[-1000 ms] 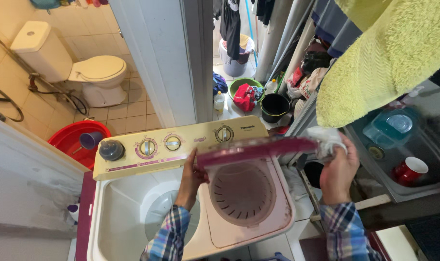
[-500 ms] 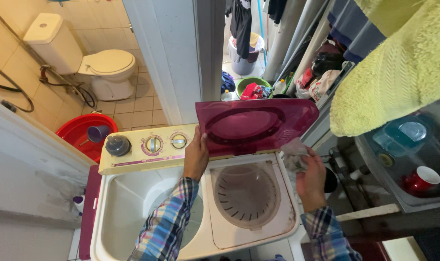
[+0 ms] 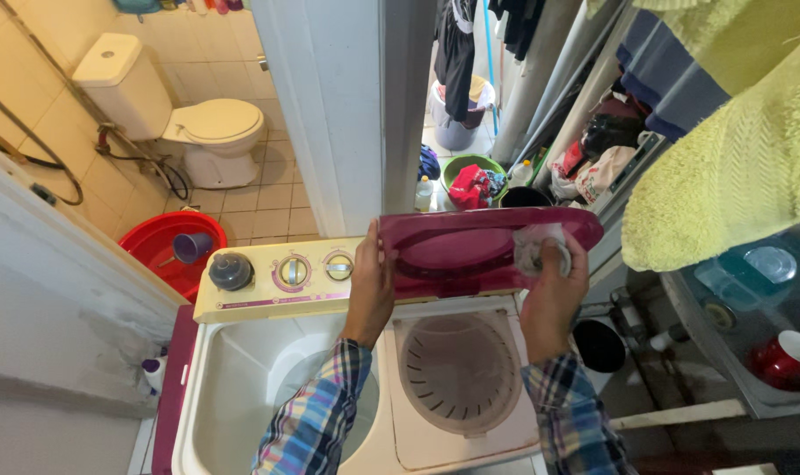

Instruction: The person wipes the interior and exterior surfaces of a twin-tub washing machine with a cloth, including the wash tub, the control panel, and the spin dryer lid.

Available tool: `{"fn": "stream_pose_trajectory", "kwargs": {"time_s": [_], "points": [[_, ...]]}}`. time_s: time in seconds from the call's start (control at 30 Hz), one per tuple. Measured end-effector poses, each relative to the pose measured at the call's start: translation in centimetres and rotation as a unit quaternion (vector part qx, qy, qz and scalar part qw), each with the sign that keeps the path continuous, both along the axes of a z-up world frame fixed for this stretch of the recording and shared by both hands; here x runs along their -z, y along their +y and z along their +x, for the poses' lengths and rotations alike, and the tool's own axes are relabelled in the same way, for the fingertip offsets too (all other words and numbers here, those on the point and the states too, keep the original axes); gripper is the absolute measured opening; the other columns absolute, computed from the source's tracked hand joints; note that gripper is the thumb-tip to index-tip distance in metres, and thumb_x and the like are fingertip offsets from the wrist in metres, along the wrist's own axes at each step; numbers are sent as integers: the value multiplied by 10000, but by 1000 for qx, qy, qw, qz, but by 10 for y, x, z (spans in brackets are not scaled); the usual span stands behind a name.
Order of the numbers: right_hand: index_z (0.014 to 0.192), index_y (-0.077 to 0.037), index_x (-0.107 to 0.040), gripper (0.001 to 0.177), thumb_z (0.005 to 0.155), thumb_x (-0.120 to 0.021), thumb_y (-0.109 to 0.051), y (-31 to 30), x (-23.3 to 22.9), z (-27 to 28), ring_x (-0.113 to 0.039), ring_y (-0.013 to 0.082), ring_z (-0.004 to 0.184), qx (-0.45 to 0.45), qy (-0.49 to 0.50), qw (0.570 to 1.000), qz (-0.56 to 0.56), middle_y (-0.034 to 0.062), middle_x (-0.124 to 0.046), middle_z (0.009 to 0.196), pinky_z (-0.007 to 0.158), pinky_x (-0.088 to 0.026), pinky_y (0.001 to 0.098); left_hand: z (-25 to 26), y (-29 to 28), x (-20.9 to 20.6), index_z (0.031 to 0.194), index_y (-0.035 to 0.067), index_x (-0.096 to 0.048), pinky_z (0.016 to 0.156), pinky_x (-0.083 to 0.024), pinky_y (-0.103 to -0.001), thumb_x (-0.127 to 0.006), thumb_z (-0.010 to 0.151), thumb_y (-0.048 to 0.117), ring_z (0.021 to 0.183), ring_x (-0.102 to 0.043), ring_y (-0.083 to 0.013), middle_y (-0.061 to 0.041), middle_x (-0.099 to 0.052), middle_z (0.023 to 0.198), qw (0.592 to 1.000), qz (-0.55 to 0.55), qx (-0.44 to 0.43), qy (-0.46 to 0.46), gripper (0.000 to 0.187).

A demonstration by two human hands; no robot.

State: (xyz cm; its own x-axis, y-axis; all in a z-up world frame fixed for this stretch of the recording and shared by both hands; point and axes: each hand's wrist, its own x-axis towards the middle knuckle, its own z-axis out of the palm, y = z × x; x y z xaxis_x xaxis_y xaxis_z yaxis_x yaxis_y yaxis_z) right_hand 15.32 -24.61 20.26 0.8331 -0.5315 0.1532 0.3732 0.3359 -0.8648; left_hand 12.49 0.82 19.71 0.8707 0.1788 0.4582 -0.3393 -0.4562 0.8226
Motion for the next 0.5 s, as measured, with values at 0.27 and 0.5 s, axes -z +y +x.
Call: {"fn": "stream_pose_trajectory", "kwargs": {"time_s": [0.27, 0.5], "points": [[1140, -30, -671, 206, 957, -699, -120, 77, -42, -40, -654, 148, 870, -56, 46, 973, -218, 70, -664, 1057, 716, -576, 316, 10, -6, -41, 1519, 10, -368, 981, -528, -432, -549, 1006, 77, 1222, -629, -410, -280, -576, 1381, 998, -38, 13, -54, 549], [1123, -23, -712, 244, 884, -750, -45, 100, -87, -67, -684, 237, 1016, 25, -123, 898, -422, 108, -683, 1119, 893, -564, 338, 17, -7, -33, 1175, 36, -534, 787, -560, -454, -511, 1069, 112, 964, -714, -435, -254, -710, 990, 998, -65, 10, 7, 133]]}}
